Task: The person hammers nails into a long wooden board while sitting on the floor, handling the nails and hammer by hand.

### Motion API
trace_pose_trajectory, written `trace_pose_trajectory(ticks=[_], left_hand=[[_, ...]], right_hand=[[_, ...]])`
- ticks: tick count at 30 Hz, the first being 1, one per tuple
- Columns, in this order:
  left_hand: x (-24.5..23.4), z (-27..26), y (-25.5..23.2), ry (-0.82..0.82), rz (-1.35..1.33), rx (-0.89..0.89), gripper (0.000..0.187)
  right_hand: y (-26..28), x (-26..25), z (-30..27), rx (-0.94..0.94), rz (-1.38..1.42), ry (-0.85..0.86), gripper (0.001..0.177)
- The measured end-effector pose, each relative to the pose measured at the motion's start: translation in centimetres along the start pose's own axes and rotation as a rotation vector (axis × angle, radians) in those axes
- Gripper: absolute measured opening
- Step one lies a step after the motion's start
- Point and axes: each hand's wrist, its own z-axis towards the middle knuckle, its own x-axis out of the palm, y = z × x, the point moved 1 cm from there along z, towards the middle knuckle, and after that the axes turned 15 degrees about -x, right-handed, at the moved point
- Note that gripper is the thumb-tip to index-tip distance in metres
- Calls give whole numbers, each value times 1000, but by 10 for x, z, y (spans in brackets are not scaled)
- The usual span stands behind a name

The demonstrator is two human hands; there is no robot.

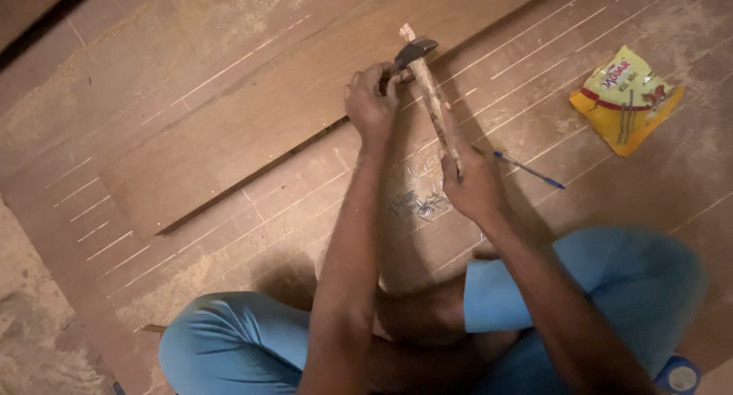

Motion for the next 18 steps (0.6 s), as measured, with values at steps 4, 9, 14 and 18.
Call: trace_pose_trajectory(ticks=[4, 9, 14, 18], left_hand=[[1, 3, -1, 56, 36, -82, 37], [0, 2, 0, 32, 59, -54, 41], [-1, 2, -1, 65, 56, -127, 44], [-2, 3, -1, 95, 49, -103, 49]], right_hand=[[2, 1, 2, 27, -67, 35, 76], [-1, 6, 1, 36, -87, 61, 77], [-2, 5, 0, -89, -82, -18, 76], [-2, 5, 0, -91, -129, 7, 77]])
